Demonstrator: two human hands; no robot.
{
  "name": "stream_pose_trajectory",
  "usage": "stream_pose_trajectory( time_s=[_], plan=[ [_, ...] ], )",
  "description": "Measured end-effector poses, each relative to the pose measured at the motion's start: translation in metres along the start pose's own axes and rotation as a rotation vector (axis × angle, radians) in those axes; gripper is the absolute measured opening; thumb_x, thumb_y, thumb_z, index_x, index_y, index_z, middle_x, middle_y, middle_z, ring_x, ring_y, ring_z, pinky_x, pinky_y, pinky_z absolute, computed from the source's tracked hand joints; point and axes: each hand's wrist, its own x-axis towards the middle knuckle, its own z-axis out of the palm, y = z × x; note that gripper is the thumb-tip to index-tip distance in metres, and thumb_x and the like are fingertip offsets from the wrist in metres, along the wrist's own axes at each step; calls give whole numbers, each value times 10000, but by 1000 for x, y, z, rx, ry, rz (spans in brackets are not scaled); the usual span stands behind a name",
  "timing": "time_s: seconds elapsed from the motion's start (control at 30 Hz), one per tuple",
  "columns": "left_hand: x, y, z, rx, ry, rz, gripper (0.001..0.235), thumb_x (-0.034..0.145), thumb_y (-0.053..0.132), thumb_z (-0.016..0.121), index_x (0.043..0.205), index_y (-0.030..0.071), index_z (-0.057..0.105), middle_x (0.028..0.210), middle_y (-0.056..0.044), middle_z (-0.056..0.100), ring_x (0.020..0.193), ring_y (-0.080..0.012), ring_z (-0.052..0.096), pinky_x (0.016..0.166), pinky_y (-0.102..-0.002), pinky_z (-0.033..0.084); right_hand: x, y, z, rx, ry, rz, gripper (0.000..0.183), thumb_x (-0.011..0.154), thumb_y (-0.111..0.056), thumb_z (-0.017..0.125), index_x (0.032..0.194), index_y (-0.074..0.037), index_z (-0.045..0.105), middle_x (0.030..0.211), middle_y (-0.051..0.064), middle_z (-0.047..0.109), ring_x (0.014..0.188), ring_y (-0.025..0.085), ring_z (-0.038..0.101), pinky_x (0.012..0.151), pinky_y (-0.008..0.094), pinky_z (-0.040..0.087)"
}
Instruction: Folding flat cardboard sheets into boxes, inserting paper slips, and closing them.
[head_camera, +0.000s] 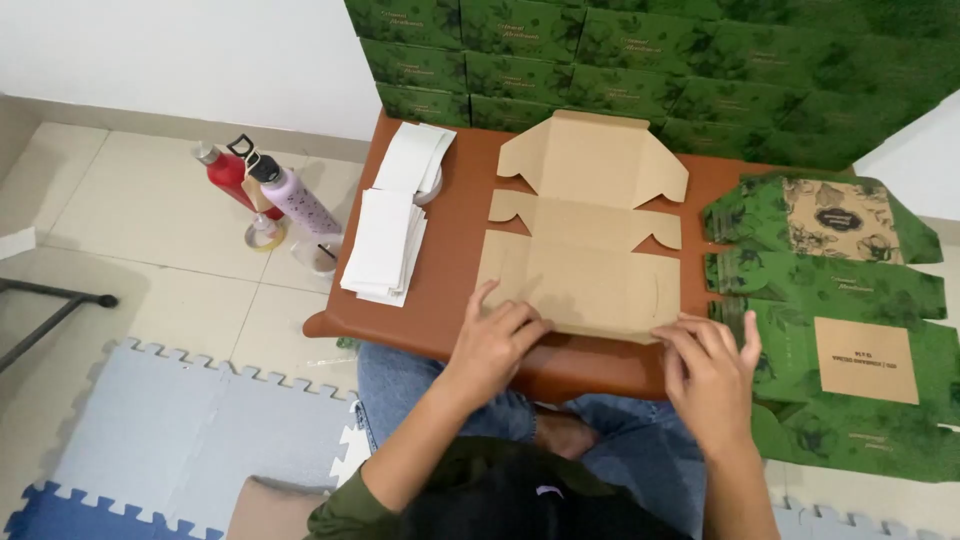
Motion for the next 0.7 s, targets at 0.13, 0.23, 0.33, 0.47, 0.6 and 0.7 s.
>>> stream_pose_trajectory(
  time_s=[0.13,0.23,0.33,0.47,0.6,0.7],
  plan=[
    [-21,15,12,-37,6,30,248,956,-17,487,1082,72,682,940,-57,589,865,-263,579,1121,-555,350,-24,3,0,73,-34,91,228,897,-61,636,994,-239,739,1154,-24,619,1192,229,611,1273,620,187],
    [-33,17,24,-130,-24,21,268,889,-86,565,1098,18,697,941,-96,588,849,-295,542,1048,-497,455,-39,1,6,246,-9,217,329,842,3,641,1005,-254,767,1582,231,417,1492,431,404,1061,640,372],
    [-44,18,32,-159,-104,-87,259,934,0,592,1158,78,697,1065,-67,610,920,-294,570,743,-421,486,-43,-17,8,465,27,369,321,954,74,528,1048,-123,763,1623,229,312,1413,419,505,1082,505,495],
    [-47,16,34,-159,-72,-49,225,993,41,606,1202,61,687,1248,-82,661,1046,-299,594,840,-434,499,-49,-41,19,465,188,341,511,946,65,569,1432,47,412,1511,326,430,1408,410,471,1062,461,468],
    [-45,15,33,-181,-65,-40,205,1010,78,604,1186,62,707,1222,-58,698,995,-273,578,808,-416,465,-56,-50,29,388,87,189,435,1029,8,476,1458,43,421,1283,136,672,1245,281,627,1100,390,459],
    [-47,13,36,-167,-83,-39,214,994,71,620,1189,62,705,1212,-63,694,1002,-281,571,843,-425,473,-47,-46,29,273,-41,38,382,927,139,469,1225,5,668,1329,143,645,1309,283,588,1193,433,426]
  ],
)
